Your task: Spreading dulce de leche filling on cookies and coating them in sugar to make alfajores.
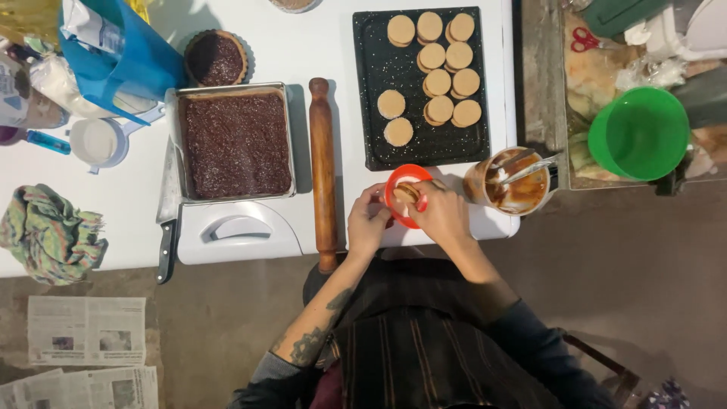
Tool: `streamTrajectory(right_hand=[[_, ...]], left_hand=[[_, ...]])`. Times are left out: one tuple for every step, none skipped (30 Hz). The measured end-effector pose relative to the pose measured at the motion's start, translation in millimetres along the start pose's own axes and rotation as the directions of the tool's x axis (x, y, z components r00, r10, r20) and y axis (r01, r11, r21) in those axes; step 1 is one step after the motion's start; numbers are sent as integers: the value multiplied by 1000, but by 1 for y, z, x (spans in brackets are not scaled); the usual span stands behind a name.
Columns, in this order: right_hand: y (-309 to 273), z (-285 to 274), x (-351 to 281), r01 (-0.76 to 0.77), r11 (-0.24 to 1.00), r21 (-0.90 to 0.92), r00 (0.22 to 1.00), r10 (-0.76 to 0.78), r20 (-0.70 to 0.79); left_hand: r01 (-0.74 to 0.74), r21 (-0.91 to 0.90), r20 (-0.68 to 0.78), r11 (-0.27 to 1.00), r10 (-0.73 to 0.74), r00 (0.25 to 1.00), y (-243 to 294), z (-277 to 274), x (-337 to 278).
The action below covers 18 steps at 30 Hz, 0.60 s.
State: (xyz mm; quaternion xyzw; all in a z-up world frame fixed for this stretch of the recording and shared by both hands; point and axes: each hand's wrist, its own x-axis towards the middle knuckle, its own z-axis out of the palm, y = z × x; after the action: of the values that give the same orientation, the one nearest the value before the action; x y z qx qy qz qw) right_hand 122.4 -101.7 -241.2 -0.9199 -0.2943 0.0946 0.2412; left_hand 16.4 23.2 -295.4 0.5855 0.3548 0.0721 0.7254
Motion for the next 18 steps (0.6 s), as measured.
streamTrajectory(right_hand=[[3,2,1,3,1000,0,1000,-3,-1],[5,4,2,12,1000,4,1000,-12,25],[7,7,2,20,1000,8,999,-20,51],[6,5,2,21,1000,9,998,-22,51],[5,3,2,9,1000,8,997,-10,79],[3,1,2,-1,1000,6,994,0,107],[4,0,4,3,1000,6,994,-3,108],[4,-1,4,11,1000,5,994,-11,111],[4,-1,5,19,1000,3,993,-19,113],[5,1,4,25,1000,5,993,-25,117],[6,3,4,27,1000,-2,992,-27,119],[6,5,6,33,999,-8,992,-31,120],[5,3,8,40,999,-7,992,-39,122],[4,1,7,33,999,-8,991,-31,127],[3,-1,7,25,1000,-10,991,-23,133],[3,-2,7,29,1000,-8,990,-28,139],[2,-4,7,20,1000,-3,989,-19,146],[2,-6,8,10,1000,1,988,-10,152]], left_hand=[[-3,-1,-2,1000,3,1000,-1,1,-1],[15,-28,-9,999,-15,1000,-2,1,-2],[32,-56,-15,998,-33,999,-3,2,-2],[32,-55,-17,998,-33,999,-3,3,-4],[43,-78,-29,996,-45,999,-4,4,-5],[53,-103,-42,993,-57,997,-4,5,-6],[52,-104,-45,993,-57,997,-7,6,-5],[53,-121,-58,991,-60,996,-9,6,-6],[54,-137,-71,989,-64,995,-12,6,-6],[53,-139,-78,989,-64,995,-13,8,-8],[56,-152,-89,987,-70,994,-14,9,-9],[56,-165,-100,985,-73,992,-14,10,-8],[52,-167,-108,985,-70,992,-12,11,-8],[50,-178,-120,983,-73,990,-12,12,-9],[49,-189,-133,981,-75,988,-11,12,-11],[50,-190,-140,980,-77,987,-11,13,-12],[42,-197,-150,980,-72,986,-11,13,-13],[34,-203,-158,979,-67,985,-10,14,-13]])
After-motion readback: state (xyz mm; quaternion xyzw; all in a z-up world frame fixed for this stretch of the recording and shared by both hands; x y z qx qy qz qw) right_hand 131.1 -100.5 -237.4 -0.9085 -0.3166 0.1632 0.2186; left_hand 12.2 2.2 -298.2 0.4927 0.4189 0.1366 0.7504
